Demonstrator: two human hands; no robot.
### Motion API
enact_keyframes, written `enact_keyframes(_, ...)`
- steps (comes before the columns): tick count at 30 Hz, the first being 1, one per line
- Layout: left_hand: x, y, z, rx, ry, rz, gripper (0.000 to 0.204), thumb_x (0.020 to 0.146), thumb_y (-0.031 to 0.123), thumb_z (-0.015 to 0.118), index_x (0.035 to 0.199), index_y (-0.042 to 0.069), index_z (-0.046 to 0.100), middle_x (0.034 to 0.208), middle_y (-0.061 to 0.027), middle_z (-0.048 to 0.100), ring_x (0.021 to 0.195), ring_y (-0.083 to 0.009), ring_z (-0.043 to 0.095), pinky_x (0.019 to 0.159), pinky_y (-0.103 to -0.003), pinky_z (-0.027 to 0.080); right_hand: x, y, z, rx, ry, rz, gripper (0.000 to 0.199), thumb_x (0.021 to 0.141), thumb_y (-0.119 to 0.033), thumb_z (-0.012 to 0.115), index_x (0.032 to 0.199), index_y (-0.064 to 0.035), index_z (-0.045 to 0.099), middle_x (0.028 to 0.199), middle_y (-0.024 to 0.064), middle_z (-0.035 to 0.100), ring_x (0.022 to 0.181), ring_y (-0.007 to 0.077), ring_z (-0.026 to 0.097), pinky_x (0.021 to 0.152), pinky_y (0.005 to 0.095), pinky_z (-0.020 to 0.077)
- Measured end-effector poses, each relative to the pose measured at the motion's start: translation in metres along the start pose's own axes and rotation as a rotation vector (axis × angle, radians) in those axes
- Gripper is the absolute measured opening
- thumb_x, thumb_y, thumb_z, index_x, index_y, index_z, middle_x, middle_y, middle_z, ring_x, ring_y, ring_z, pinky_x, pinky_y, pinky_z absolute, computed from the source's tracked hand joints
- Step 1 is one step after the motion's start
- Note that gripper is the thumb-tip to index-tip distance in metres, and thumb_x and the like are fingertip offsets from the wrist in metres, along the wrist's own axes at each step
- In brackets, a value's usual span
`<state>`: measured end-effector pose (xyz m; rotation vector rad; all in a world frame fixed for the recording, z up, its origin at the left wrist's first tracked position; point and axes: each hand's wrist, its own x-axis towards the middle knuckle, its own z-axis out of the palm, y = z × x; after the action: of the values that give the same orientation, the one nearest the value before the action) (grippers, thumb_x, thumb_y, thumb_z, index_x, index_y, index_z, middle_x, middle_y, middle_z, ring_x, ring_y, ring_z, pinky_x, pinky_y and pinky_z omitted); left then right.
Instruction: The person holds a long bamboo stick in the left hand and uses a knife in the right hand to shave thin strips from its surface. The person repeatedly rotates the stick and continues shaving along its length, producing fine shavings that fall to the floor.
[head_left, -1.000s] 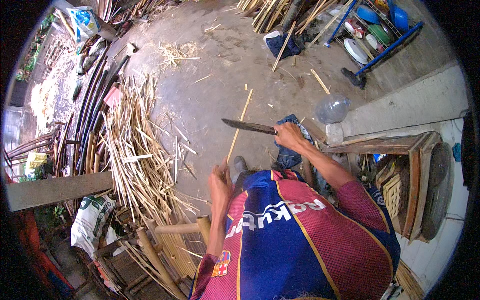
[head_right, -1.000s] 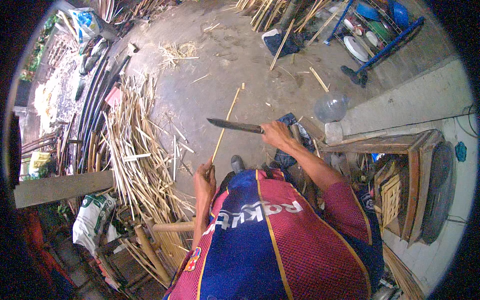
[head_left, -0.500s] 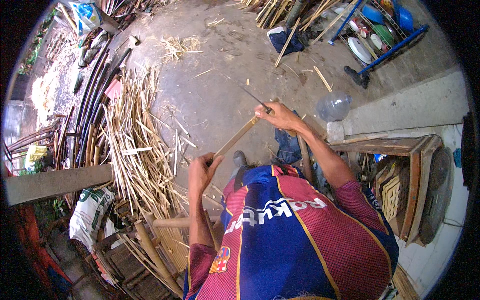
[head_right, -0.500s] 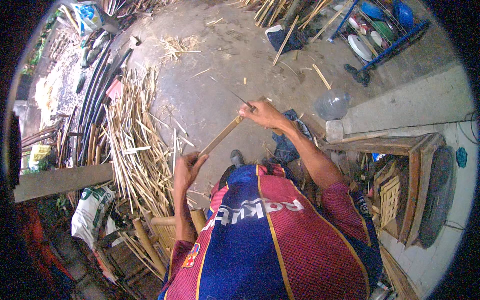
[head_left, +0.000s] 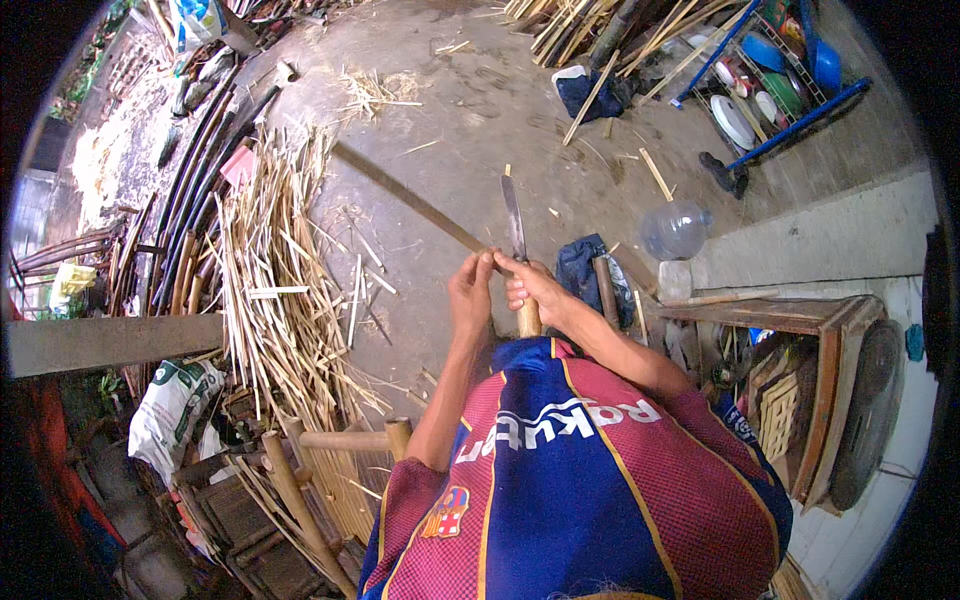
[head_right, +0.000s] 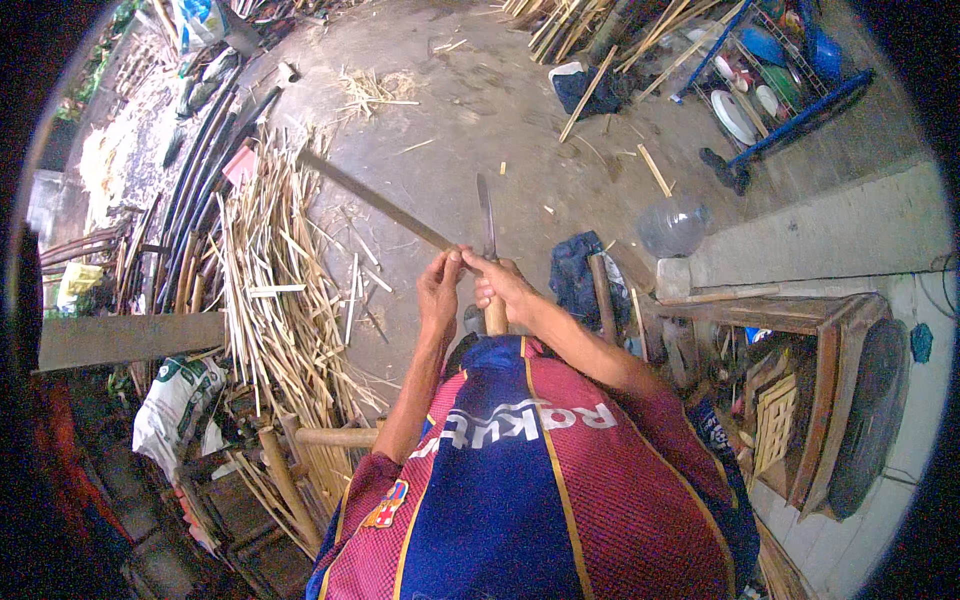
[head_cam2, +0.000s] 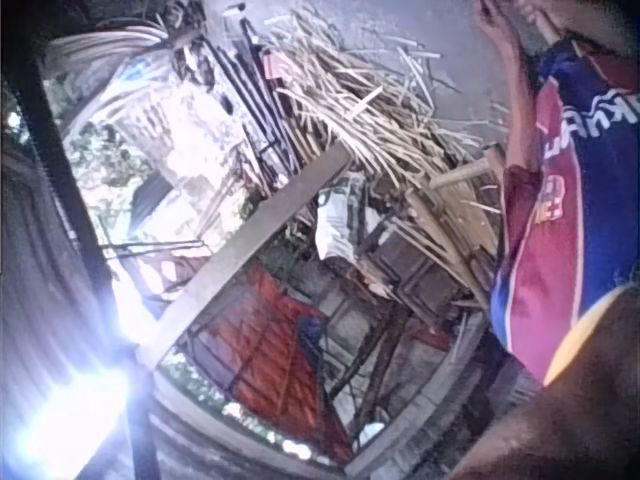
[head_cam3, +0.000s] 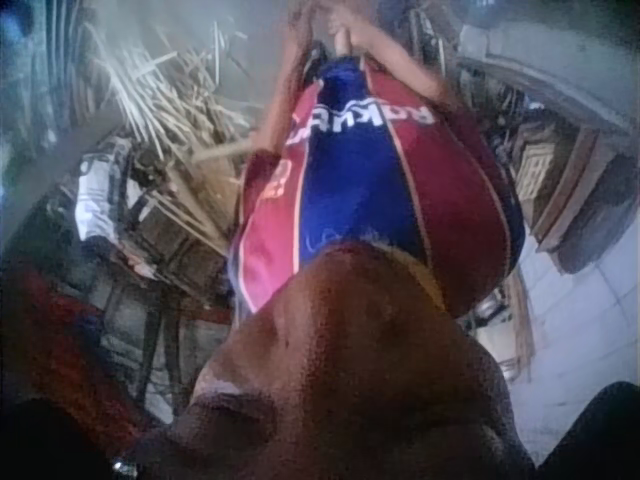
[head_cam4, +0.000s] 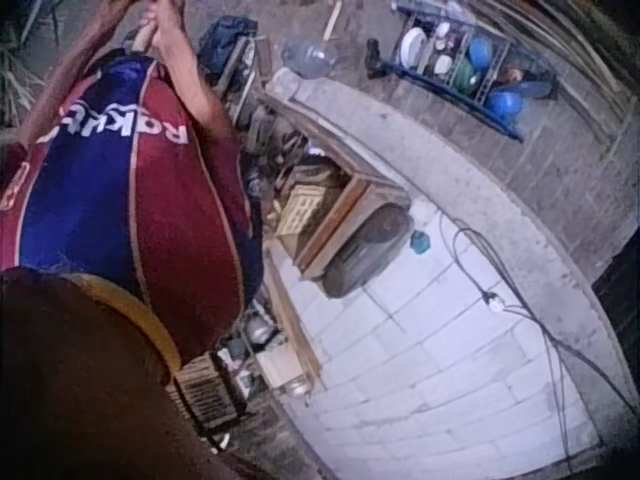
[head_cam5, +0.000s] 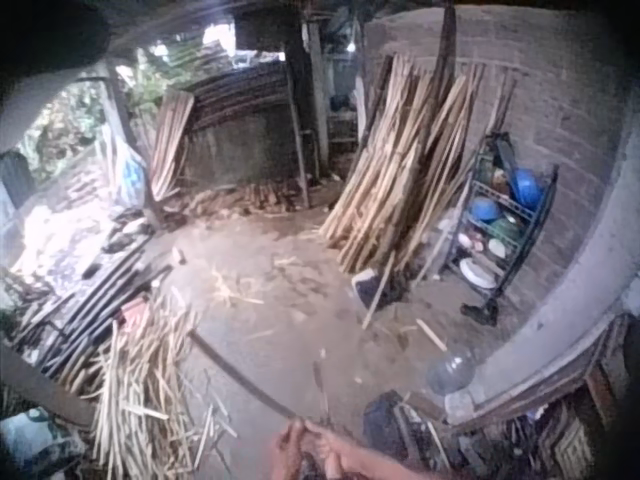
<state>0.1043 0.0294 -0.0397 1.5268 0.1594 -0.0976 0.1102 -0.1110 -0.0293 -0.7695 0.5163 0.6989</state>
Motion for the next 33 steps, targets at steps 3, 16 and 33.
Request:
enact_keyframes(3, 0.011, 0.009, -0.020, -0.065, 0.074, -0.027, 0.032, 0.103, 0.033, 0.051, 0.114, 0.004, 0.060, 0.092, -0.0063, 0.066, 0.086, -0.0148, 0.062, 0.080, -0.033, 0.052, -0.009, -0.004, -0.007, -0.119, 0.022, -0.048, 0.037, 0.090, -0.043, 0.069, 0.093, -0.0064, 0.066, 0.059, -0.0057, 0.044, 0.047, 0.0052, 0.044, 0.042, 0.0240, 0.0368)
enact_keyframes(16, -0.036, 0.069, -0.012, -0.217, -0.116, -0.293, 0.037, 0.101, 0.028, 0.057, 0.129, 0.004, 0.053, 0.067, 0.0040, 0.046, 0.046, -0.0044, 0.037, 0.041, -0.020, 0.029, -0.011, -0.045, 0.000, -1.698, 0.100, -0.779, 0.026, 0.087, -0.026, 0.061, 0.085, -0.0014, 0.069, 0.075, 0.0252, 0.064, 0.072, 0.0424, 0.067, 0.066, 0.0504, 0.0506)
enact_keyframes(33, -0.076, 0.069, -0.040, -0.094, -0.093, -0.441, 0.039, 0.098, 0.024, 0.061, 0.132, 0.005, 0.056, 0.065, 0.0082, 0.043, 0.048, -0.0020, 0.036, 0.041, -0.020, 0.026, 0.007, -0.021, -0.045, -1.581, 0.324, -0.533, 0.030, 0.081, -0.029, 0.064, 0.098, -0.0064, 0.073, 0.085, 0.0238, 0.069, 0.082, 0.0418, 0.068, 0.076, 0.0512, 0.0531)
